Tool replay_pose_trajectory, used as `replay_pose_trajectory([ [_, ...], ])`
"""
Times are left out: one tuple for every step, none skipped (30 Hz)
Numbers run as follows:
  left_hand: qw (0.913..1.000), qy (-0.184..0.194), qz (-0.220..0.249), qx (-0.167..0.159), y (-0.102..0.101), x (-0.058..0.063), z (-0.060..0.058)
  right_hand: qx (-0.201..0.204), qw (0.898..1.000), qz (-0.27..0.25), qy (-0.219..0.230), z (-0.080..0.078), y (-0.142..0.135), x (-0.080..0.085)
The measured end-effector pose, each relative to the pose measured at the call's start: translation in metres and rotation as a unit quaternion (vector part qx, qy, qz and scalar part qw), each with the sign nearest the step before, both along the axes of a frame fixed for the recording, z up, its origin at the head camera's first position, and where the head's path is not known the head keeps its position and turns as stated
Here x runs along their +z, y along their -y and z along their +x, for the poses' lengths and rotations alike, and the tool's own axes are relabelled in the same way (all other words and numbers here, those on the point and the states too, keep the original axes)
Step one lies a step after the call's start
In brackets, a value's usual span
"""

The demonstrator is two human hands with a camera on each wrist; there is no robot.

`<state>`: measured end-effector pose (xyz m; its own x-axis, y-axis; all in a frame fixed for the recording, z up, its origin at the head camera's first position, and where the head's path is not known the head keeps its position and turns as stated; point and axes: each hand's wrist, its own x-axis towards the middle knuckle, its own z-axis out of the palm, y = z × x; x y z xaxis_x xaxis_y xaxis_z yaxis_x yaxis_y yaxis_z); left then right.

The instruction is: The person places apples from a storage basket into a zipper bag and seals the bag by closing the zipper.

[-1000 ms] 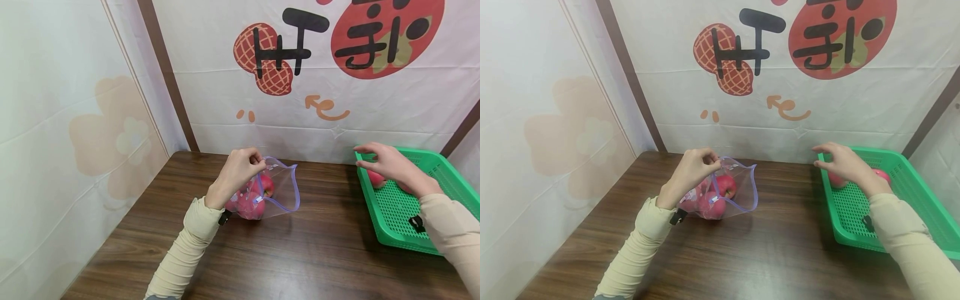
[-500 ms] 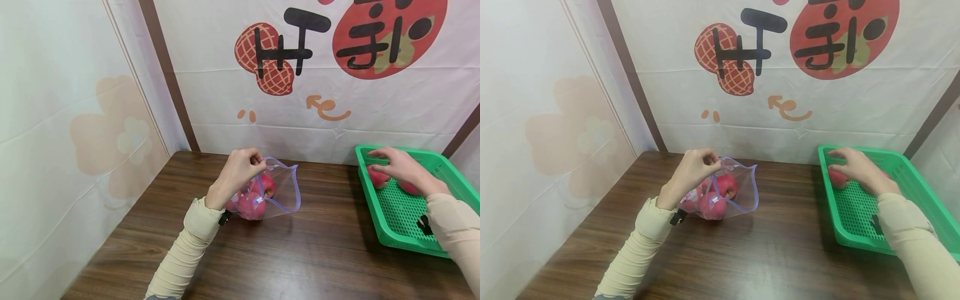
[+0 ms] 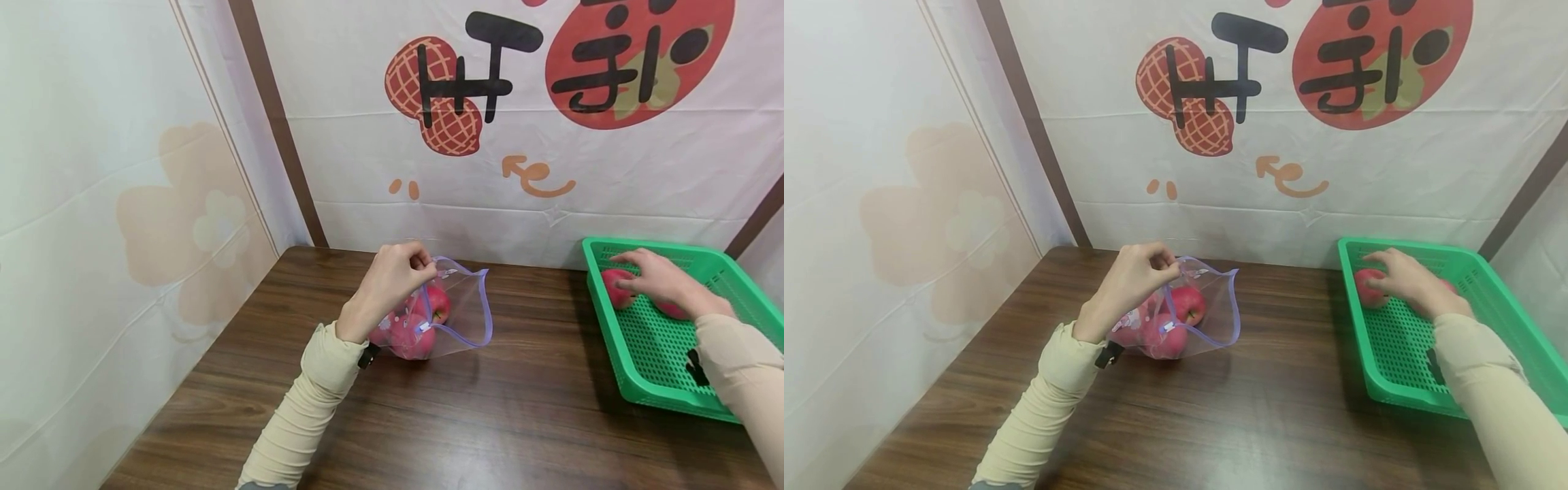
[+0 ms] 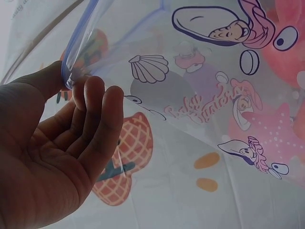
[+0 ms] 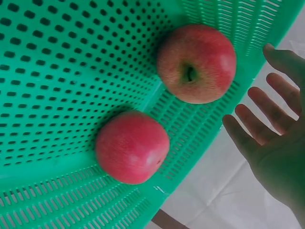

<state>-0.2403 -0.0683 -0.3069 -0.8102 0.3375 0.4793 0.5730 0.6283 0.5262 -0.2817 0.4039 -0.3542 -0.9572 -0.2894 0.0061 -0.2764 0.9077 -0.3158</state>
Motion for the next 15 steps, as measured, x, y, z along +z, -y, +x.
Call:
replay_pose_trajectory([
  [1.0, 0.001, 0.0, 0.0, 0.0, 0.0, 0.0, -0.001, 1.0, 0.001, 0.003, -0.001, -0.001, -0.002],
  [1.0, 0.001, 0.0, 0.0, 0.0, 0.0, 0.0, -0.001, 1.0, 0.002, 0.005, -0.002, -0.002, -0.004],
  [1.0, 0.002, 0.001, 0.0, 0.0, 0.0, 0.0, 0.0, 1.0, 0.003, 0.007, -0.003, -0.003, -0.006],
  [1.0, 0.003, 0.0, 0.001, 0.0, 0.0, 0.0, 0.002, 1.0, 0.004, 0.007, -0.004, -0.004, -0.008],
  [1.0, 0.003, 0.001, 0.001, 0.0, 0.0, 0.0, 0.004, 1.0, 0.006, 0.005, -0.005, -0.005, -0.01],
  [1.0, 0.004, 0.001, 0.002, 0.0, 0.0, 0.0, 0.006, 1.0, 0.007, 0.005, -0.005, -0.005, -0.011],
  [1.0, 0.004, 0.001, 0.002, 0.0, 0.0, 0.0, 0.009, 1.0, 0.008, 0.002, -0.006, -0.005, -0.013],
  [1.0, 0.004, 0.0, 0.002, 0.0, 0.0, 0.0, 0.011, 1.0, 0.01, 0.0, -0.006, -0.005, -0.014],
  [1.0, 0.004, -0.001, 0.003, 0.0, 0.0, 0.0, 0.012, 1.0, 0.011, 0.0, -0.007, -0.005, -0.016],
  [1.0, 0.004, -0.002, 0.003, 0.0, 0.001, 0.0, 0.012, 1.0, 0.012, 0.0, -0.007, -0.005, -0.017],
  [1.0, 0.004, -0.002, 0.003, 0.0, 0.001, 0.0, 0.011, 1.0, 0.012, 0.0, -0.007, -0.005, -0.018],
  [1.0, 0.004, -0.002, 0.003, 0.0, 0.001, 0.001, 0.01, 1.0, 0.007, 0.002, -0.008, -0.005, -0.02],
  [1.0, 0.003, -0.003, 0.003, 0.0, 0.0, 0.001, 0.008, 1.0, 0.006, 0.003, -0.008, -0.006, -0.021],
  [1.0, 0.002, -0.003, 0.004, 0.0, 0.0, 0.001, 0.008, 1.0, 0.006, 0.003, -0.009, -0.006, -0.023],
  [1.0, 0.003, -0.002, 0.003, 0.001, 0.0, 0.001, 0.007, 1.0, 0.005, 0.004, -0.01, -0.006, -0.025],
])
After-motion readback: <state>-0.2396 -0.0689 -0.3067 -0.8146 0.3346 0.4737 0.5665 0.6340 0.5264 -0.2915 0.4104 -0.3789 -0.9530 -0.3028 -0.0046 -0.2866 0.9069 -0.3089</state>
